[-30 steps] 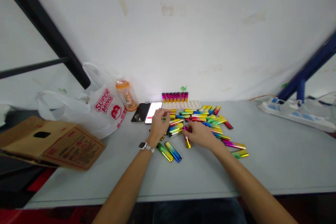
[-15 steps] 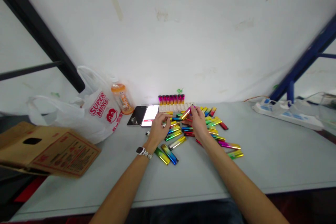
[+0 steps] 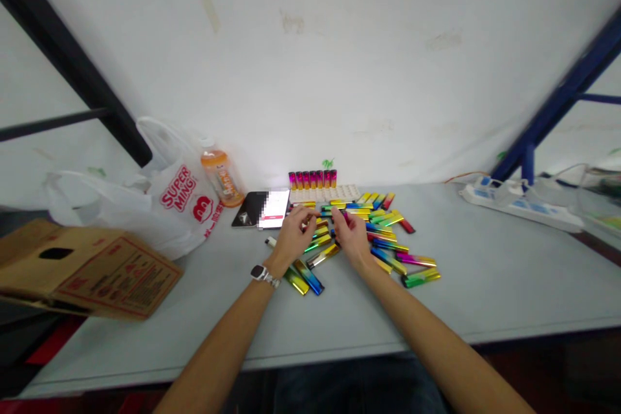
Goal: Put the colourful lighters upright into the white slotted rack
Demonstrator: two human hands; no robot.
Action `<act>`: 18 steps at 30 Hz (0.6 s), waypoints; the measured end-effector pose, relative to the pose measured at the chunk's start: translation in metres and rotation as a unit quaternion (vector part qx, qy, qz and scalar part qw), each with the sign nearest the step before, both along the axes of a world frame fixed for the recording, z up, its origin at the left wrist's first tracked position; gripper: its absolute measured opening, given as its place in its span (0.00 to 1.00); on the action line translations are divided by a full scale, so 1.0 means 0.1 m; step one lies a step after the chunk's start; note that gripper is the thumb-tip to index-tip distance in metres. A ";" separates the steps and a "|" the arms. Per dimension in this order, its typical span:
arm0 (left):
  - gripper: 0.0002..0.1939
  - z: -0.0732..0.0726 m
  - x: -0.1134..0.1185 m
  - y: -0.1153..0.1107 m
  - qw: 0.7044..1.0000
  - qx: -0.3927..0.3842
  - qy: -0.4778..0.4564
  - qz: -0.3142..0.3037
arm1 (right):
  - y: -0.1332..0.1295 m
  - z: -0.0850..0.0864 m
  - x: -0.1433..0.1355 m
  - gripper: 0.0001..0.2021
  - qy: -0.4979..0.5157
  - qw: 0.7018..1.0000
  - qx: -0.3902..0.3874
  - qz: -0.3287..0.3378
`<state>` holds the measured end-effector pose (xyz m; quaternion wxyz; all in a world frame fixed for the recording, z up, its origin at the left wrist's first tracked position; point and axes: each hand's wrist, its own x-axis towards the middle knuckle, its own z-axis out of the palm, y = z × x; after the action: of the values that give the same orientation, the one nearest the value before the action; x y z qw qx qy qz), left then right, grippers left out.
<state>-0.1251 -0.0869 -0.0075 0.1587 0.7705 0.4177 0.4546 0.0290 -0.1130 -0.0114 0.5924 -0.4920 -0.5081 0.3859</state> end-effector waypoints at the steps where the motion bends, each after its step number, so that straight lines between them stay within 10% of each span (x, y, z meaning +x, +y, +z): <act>1: 0.09 0.00 0.00 0.00 1.000 -0.001 0.001 -0.003 | -0.01 -0.01 0.00 0.26 0.001 1.000 0.009 -0.009; 18: 0.09 -0.06 0.01 0.02 1.000 0.007 0.015 -0.019 | -0.09 0.02 -0.04 0.14 -0.019 0.997 0.056 -0.048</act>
<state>-0.1238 -0.0847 -0.0131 0.1558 0.7860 0.4027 0.4425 0.0253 -0.1223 -0.0099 0.6268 -0.4894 -0.5159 0.3185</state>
